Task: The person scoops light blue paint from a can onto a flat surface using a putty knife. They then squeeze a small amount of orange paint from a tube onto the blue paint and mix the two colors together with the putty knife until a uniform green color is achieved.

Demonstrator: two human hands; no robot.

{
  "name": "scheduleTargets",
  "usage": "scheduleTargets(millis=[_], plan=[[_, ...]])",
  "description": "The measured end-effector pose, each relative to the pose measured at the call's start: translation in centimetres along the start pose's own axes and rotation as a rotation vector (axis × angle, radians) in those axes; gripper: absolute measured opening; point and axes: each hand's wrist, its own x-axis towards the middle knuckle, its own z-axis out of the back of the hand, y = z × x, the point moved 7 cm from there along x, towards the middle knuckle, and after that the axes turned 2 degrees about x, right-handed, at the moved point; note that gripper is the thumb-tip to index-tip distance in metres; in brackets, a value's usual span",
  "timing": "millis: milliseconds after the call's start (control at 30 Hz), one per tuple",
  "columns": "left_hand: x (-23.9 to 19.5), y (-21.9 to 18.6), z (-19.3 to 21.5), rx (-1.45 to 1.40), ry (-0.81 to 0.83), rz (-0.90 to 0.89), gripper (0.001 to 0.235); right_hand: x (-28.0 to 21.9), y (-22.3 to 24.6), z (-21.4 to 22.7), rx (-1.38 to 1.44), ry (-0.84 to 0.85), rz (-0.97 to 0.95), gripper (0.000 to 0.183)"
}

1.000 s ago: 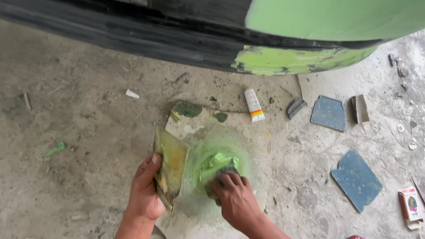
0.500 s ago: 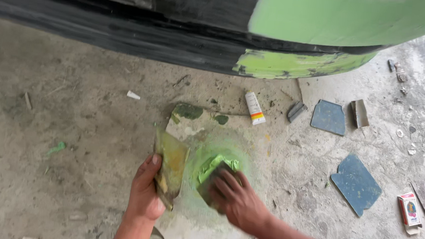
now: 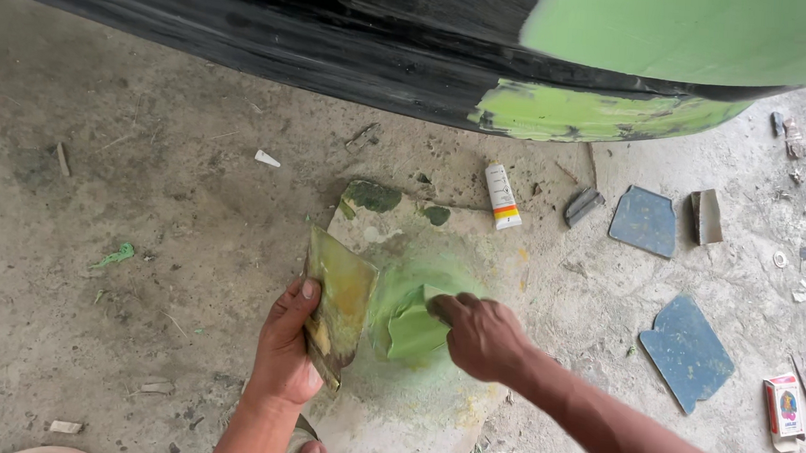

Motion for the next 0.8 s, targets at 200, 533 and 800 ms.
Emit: scheduleTargets(millis=[200,533,800], plan=[[0.4,0.3,-0.4,0.022,-0.007,0.034,0.031,-1.2,-1.4,-4.1,0.358,0.038,-0.588,0.044],[0.2,0.6,-1.4,0.037,0.041,0.039,0.031,-0.5,3.8,-0.9,1.691,-0.365,-0.985,0.013],[0.4,-0.7,1.0,0.056,0.06,0.01,0.035,-2.2,2.7,-2.0,-0.029,-0.19,-0.234,0.058]])
